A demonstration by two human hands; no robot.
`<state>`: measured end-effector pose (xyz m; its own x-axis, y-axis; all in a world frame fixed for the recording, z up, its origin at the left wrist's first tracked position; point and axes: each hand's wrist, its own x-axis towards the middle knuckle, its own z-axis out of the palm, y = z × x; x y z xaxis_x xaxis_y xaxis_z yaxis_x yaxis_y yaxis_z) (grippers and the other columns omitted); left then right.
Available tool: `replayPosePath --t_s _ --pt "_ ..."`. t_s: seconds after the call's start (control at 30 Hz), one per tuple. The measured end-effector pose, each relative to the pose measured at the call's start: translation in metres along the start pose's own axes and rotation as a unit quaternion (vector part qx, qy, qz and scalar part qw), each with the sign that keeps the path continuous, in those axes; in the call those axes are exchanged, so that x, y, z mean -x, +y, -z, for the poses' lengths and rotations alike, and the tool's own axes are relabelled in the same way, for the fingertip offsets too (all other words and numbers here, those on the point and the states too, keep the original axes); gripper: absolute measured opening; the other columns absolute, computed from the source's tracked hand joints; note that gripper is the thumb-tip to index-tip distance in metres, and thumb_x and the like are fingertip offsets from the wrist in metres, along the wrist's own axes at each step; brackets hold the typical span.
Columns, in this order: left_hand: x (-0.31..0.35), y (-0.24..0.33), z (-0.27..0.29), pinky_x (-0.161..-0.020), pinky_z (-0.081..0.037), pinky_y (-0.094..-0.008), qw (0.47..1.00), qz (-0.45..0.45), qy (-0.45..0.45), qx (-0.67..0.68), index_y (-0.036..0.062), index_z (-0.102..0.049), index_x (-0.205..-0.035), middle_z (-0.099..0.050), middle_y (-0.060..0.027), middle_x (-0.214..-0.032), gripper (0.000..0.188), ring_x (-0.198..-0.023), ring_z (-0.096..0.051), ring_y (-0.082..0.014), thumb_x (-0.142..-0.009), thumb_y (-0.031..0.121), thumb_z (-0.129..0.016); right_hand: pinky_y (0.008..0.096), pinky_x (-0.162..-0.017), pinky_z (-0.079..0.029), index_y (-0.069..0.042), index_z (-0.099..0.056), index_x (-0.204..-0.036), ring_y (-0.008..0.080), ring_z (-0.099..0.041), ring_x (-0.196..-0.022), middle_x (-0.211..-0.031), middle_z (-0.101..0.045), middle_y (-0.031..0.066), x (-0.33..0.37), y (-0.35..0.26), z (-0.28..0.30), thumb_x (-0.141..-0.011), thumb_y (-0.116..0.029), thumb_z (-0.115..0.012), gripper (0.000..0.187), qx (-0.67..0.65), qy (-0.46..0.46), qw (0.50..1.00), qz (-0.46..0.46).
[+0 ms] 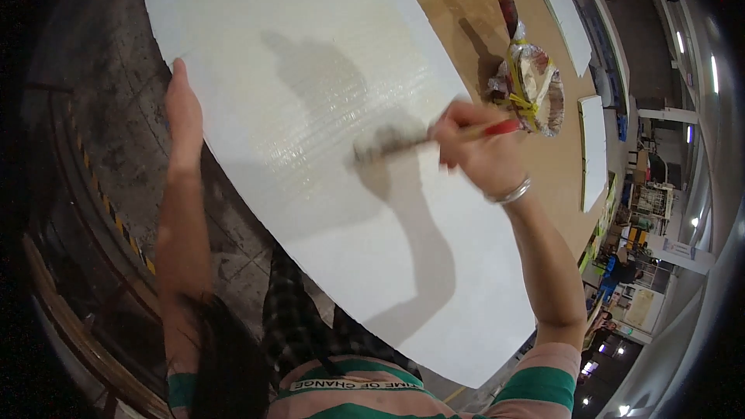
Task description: Applying glue with a large brush to white panels on a production table.
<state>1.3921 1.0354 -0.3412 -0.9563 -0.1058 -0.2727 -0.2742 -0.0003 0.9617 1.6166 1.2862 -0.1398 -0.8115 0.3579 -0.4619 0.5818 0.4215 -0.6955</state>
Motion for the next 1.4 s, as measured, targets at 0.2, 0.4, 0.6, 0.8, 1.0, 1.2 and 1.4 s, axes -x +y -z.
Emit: replayPosePath --t_s 0.2,0.4,0.6,0.8,1.0,1.2,1.4 --pt "0.006 0.004 0.002 -0.088 -0.043 -0.0344 1.000 -0.006 0.009 0.008 -0.0140 -0.053 -0.112 -0.060 -0.0234 -0.110 0.062 -0.101 -0.057 -0.0301 -0.094 0.044 -0.040 0.0222 -0.042 -0.041 -0.001 -0.054 -0.065 0.0088 -0.054 -0.047 -0.054 -0.054 0.0022 -0.012 -0.032 -0.009 -0.080 -0.018 -0.067 0.026 -0.028 0.070 0.995 0.063" --pt "0.011 0.011 -0.003 -0.089 -0.042 -0.0368 0.999 -0.001 0.014 -0.033 -0.0117 -0.054 -0.110 -0.060 -0.0250 -0.108 0.063 -0.103 -0.056 -0.0341 -0.093 0.047 -0.039 0.0235 -0.044 -0.041 0.000 -0.054 -0.065 0.0082 -0.054 -0.048 -0.054 -0.055 0.0032 -0.078 -0.068 -0.053 -0.080 -0.017 -0.063 0.024 -0.003 0.065 0.988 0.139" --pt "0.008 0.006 -0.003 -0.089 -0.041 -0.0401 0.997 0.010 0.020 -0.067 -0.0104 -0.056 -0.107 -0.059 -0.0267 -0.108 0.065 -0.104 -0.055 -0.0379 -0.092 0.051 -0.038 0.0230 -0.042 -0.042 -0.002 -0.055 -0.063 0.0083 -0.055 -0.047 -0.050 -0.055 0.0024 -0.085 -0.101 -0.068 -0.078 -0.021 -0.063 0.025 -0.003 0.121 0.965 0.233" --pt "0.015 0.016 0.000 -0.090 -0.040 -0.0413 0.995 0.005 0.036 -0.097 -0.0100 -0.057 -0.104 -0.059 -0.0276 -0.107 0.066 -0.104 -0.053 -0.0403 -0.090 0.052 -0.038 0.0214 -0.042 -0.042 -0.003 -0.056 -0.062 0.0078 -0.056 -0.046 -0.050 -0.056 0.0018 -0.066 -0.099 -0.068 -0.079 -0.019 -0.061 0.024 0.159 -0.017 0.965 0.208" --pt "0.007 0.014 -0.004 -0.093 -0.039 -0.0386 0.993 0.015 0.016 -0.115 -0.0093 -0.054 -0.112 -0.057 -0.0261 -0.113 0.067 -0.108 -0.052 -0.0371 -0.089 0.052 -0.042 0.0225 -0.040 -0.039 -0.002 -0.058 -0.062 0.0080 -0.051 -0.043 -0.050 -0.054 0.0036 -0.060 -0.074 -0.077 -0.078 -0.017 -0.062 0.022 0.109 0.027 0.951 0.287" --pt "0.007 0.024 -0.005 -0.093 -0.038 -0.0400 0.996 0.000 0.024 -0.090 -0.0093 -0.056 -0.111 -0.058 -0.0251 -0.112 0.055 -0.109 -0.053 -0.0364 -0.093 0.040 -0.039 0.0224 -0.040 -0.034 -0.004 -0.055 -0.062 0.0055 -0.046 -0.044 -0.052 -0.052 0.0007 -0.019 -0.078 -0.067 -0.079 -0.022 -0.067 0.027 0.116 -0.001 0.945 0.306" --pt "-0.005 0.008 0.002 -0.093 -0.037 -0.0410 0.995 -0.028 0.029 -0.089 -0.0118 -0.055 -0.110 -0.057 -0.0276 -0.113 0.062 -0.110 -0.052 -0.0385 -0.093 0.045 -0.036 0.0283 -0.042 -0.038 -0.006 -0.043 -0.056 0.0181 -0.048 -0.045 -0.052 -0.045 0.0058 0.007 -0.042 -0.088 -0.067 -0.004 -0.064 0.024 0.185 -0.101 0.909 0.359"
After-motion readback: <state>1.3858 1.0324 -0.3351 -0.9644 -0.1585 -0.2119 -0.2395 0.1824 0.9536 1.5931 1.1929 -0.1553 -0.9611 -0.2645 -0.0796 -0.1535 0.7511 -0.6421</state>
